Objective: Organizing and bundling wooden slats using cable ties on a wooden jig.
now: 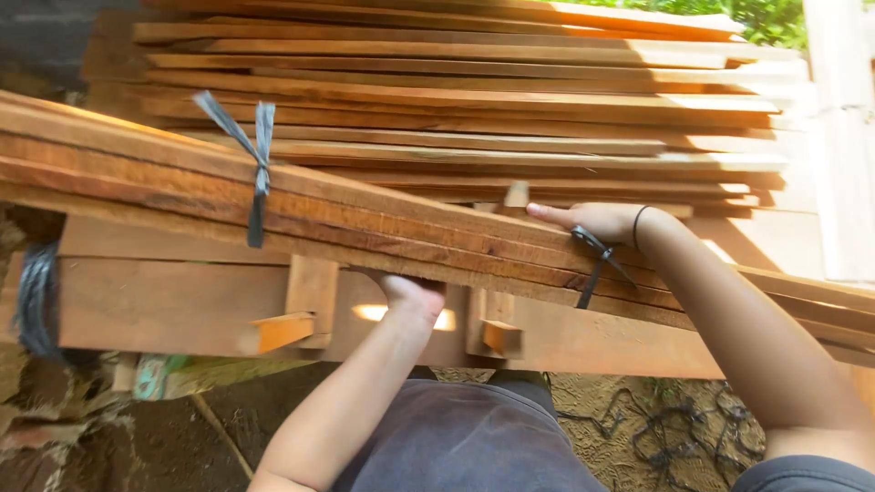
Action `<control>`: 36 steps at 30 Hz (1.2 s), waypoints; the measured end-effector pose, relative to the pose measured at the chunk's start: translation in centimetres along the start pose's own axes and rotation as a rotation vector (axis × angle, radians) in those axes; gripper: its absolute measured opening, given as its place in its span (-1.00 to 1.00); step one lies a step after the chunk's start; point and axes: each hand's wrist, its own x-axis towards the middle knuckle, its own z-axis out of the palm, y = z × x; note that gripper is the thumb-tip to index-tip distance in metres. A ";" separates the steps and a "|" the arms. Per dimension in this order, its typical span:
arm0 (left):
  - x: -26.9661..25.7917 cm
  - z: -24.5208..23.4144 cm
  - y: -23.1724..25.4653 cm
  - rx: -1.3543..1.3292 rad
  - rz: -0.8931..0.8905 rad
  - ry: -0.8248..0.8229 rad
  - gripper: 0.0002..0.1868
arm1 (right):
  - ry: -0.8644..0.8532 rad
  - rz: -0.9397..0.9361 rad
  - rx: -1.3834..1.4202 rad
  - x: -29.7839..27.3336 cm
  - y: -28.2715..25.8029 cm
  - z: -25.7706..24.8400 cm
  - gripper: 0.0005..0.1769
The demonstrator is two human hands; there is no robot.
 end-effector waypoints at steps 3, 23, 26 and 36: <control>0.3 7.9 -8.4 0.039 -0.037 -0.049 0.10 | 0.050 0.002 0.121 -1.2 7.5 -3.3 0.22; -0.3 29.0 -62.5 0.216 -0.285 -0.211 0.11 | 0.161 0.063 1.048 0.2 58.8 -7.7 0.38; -3.2 31.8 -65.9 0.288 -0.296 -0.197 0.14 | 0.254 0.036 1.172 4.4 65.7 -3.5 -0.02; -4.6 39.5 -73.0 0.771 -0.261 -0.308 -0.08 | 0.327 -0.049 1.300 6.4 71.0 -5.8 -0.32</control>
